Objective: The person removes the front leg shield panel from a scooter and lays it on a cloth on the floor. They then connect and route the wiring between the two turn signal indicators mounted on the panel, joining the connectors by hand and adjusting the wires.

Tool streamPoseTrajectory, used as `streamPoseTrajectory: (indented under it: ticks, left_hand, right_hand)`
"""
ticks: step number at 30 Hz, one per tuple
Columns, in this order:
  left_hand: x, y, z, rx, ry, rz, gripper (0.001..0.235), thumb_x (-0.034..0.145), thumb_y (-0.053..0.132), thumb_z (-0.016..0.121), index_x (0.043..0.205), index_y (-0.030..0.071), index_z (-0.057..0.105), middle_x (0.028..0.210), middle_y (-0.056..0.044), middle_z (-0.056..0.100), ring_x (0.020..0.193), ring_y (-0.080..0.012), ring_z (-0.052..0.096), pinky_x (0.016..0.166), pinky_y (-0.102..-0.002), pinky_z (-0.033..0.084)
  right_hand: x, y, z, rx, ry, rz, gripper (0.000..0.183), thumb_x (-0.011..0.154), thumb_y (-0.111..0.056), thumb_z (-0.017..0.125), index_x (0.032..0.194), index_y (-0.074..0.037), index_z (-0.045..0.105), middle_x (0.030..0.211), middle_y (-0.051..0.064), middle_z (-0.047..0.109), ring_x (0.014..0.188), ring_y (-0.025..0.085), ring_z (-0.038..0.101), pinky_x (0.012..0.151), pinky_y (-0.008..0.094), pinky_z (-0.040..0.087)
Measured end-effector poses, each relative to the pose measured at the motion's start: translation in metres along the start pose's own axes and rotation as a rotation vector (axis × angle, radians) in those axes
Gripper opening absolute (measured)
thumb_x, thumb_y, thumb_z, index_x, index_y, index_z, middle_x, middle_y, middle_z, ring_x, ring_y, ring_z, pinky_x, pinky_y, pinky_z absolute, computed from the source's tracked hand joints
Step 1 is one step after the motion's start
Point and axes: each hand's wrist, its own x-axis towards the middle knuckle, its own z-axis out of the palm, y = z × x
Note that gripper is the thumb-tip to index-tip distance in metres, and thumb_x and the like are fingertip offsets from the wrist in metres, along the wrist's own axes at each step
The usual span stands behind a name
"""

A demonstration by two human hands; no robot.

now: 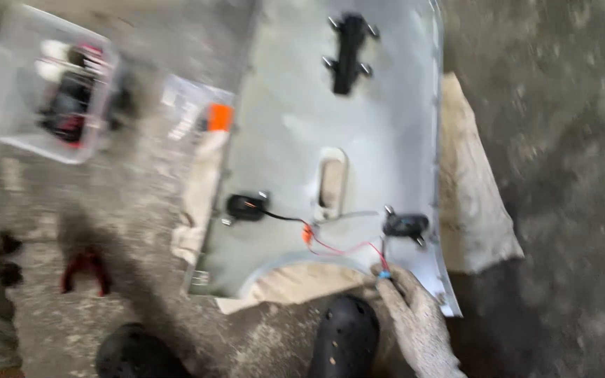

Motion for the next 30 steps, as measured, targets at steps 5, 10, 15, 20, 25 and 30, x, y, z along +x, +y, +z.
streamPoseTrajectory:
  ticks: [5,10,15,20,25,30]
  left_hand:
    - [0.012,-0.04,-0.003,-0.068,0.175,-0.185,0.033,0.101,0.036,0.074,0.112,0.004,0.076,0.092,-0.007,0.073,0.067,-0.0133,0.059,0.054,-0.029,0.039]
    - [0.013,-0.013,-0.006,-0.046,0.055,-0.132,0.036,0.097,0.035,0.073,0.111,0.002,0.077,0.094,-0.007,0.076,0.073,-0.0153,0.061,0.063,-0.031,0.047]
    - [0.022,0.011,0.004,0.338,0.036,-0.1,0.04,0.1,0.04,0.068,0.121,0.007,0.074,0.098,-0.012,0.079,0.082,-0.0223,0.071,0.075,-0.039,0.057]
    - [-0.042,0.103,0.043,0.293,0.039,0.231,0.037,0.096,0.04,0.068,0.122,0.014,0.074,0.12,-0.008,0.074,0.106,-0.0215,0.071,0.096,-0.039,0.055]
    - [-0.028,0.137,0.126,0.024,-0.162,0.486,0.028,0.094,0.023,0.065,0.119,0.015,0.076,0.114,-0.008,0.078,0.102,-0.0219,0.075,0.093,-0.035,0.056]
    - [0.017,0.134,0.173,0.022,-0.162,0.567,0.026,0.094,0.02,0.063,0.114,0.011,0.077,0.111,-0.012,0.077,0.104,-0.0275,0.073,0.091,-0.037,0.055]
  right_hand:
    - [0.031,0.046,-0.017,-0.17,-0.008,0.048,0.037,0.098,-0.017,0.059,0.131,-0.001,0.065,0.107,0.015,0.081,0.097,0.019,0.077,0.091,0.033,0.058]
    - [0.075,0.111,-0.036,0.018,-0.058,-0.035,0.041,0.097,-0.017,0.059,0.133,0.003,0.062,0.111,0.02,0.078,0.095,0.024,0.075,0.089,0.039,0.058]
    - [0.091,0.121,-0.044,0.015,-0.055,-0.006,0.044,0.098,-0.018,0.056,0.138,0.001,0.058,0.114,0.021,0.077,0.097,0.026,0.074,0.087,0.041,0.058]
    - [0.104,0.14,-0.057,0.016,-0.072,0.007,0.048,0.098,-0.02,0.057,0.141,0.002,0.056,0.118,0.022,0.075,0.102,0.028,0.073,0.091,0.041,0.055]
    - [0.108,0.137,-0.065,-0.068,-0.107,0.031,0.05,0.098,-0.023,0.055,0.142,-0.001,0.054,0.121,0.02,0.076,0.105,0.029,0.074,0.093,0.043,0.056]
    - [0.111,0.146,-0.074,-0.051,-0.057,0.052,0.052,0.098,-0.023,0.056,0.145,0.0,0.054,0.123,0.022,0.076,0.108,0.031,0.074,0.094,0.043,0.056]
